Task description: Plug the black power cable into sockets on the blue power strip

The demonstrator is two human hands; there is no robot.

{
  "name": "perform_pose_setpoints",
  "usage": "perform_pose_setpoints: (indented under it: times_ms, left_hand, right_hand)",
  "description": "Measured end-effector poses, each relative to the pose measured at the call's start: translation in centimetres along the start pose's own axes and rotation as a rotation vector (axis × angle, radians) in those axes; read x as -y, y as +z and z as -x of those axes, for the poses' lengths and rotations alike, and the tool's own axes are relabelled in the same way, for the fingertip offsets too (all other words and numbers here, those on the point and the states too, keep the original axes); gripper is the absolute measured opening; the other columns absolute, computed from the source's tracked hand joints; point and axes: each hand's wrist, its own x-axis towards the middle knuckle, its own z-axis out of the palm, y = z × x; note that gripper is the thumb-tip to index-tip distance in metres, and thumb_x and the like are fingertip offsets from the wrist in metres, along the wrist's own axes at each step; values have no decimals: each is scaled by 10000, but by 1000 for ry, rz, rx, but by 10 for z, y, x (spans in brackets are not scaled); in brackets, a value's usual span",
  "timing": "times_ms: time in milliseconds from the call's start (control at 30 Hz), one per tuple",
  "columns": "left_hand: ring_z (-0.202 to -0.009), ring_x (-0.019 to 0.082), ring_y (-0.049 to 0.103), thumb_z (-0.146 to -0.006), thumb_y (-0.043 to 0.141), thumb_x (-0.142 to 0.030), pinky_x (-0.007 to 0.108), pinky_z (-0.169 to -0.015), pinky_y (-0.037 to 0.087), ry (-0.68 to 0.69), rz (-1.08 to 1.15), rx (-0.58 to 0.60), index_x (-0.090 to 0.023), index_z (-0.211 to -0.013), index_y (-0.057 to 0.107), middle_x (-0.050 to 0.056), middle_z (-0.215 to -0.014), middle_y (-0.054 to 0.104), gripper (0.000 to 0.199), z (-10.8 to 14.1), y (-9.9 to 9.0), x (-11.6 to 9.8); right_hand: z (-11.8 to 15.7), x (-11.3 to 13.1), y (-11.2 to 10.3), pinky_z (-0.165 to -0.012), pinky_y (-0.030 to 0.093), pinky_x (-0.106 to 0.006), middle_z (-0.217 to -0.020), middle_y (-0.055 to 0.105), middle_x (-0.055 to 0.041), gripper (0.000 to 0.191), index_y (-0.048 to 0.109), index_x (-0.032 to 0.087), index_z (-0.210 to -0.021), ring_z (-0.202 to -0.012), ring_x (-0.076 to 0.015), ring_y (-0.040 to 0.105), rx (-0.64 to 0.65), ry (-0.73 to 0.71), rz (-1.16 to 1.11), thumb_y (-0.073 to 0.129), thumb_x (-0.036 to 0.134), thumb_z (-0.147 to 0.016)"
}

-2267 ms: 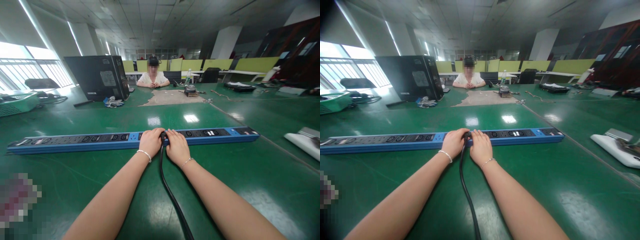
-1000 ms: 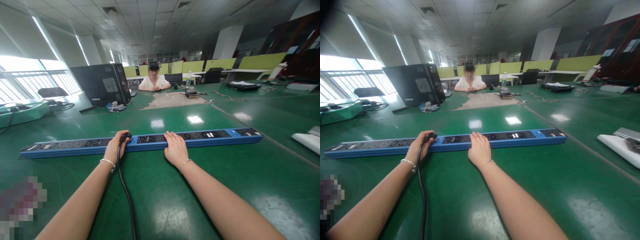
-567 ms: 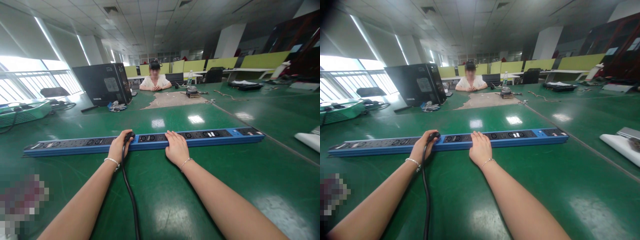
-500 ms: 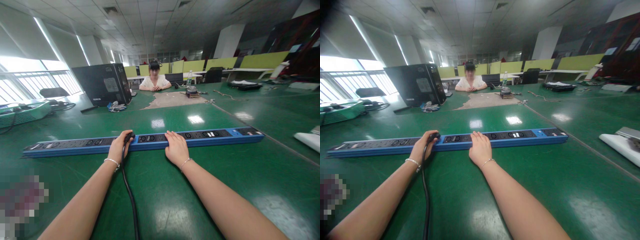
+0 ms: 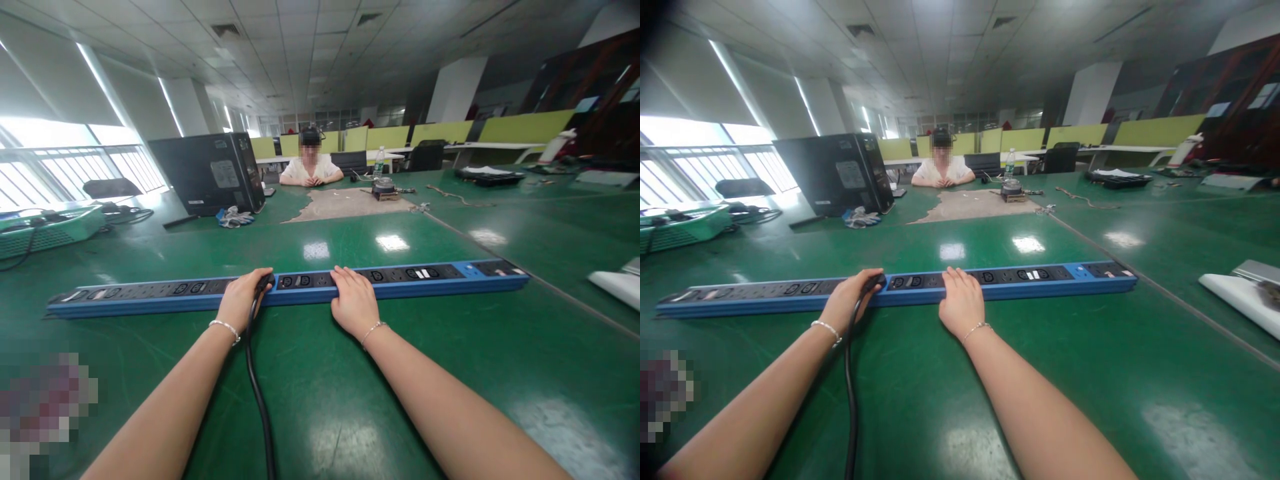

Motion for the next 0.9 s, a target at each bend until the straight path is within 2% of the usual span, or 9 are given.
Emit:
perform_pose_setpoints:
  times_ms: [267,400,733,900]
  left_hand:
    - [-941,231,625,-846,438,-435,352,-826,447,43,-112,11,-230,-1135,545,72,-1040,673,370,4,-10,-10]
    - [-899,215,643,-858,424,-431,343,-829,437,1,-173,-27,-257,-1122,551,48,-971,696,340,4,-9,-15]
    - [-900,206,634,-862,426,-405,331,-813,436,-33,-137,-13,-259,-1095,541,38,-975,686,298,4,-8,-21]
    - [-878,206,626,-855,441,-402,336,-822,433,-59,-72,-34,-247,-1086,537,41,-928,678,294,5,2,-16]
  right_hand:
    - [0,1,0,-1032,236,-334,-1302,516,-52,518,531,127,-1213,-1224,-191,397,-2,2,4,445,123,-702]
    - [1,1,-1,-1035,232,-340,-1304,514,-58,520,529,122,-1217,-1225,-198,395,9,1,13,441,132,-705]
    - [0,2,-2,-1033,237,-352,-1311,505,-71,528,517,121,-1229,-1232,-201,387,31,2,22,446,130,-706]
    - [0,2,-3,-1034,238,-346,-1309,507,-73,519,520,122,-1226,-1232,-195,388,33,3,27,446,127,-713]
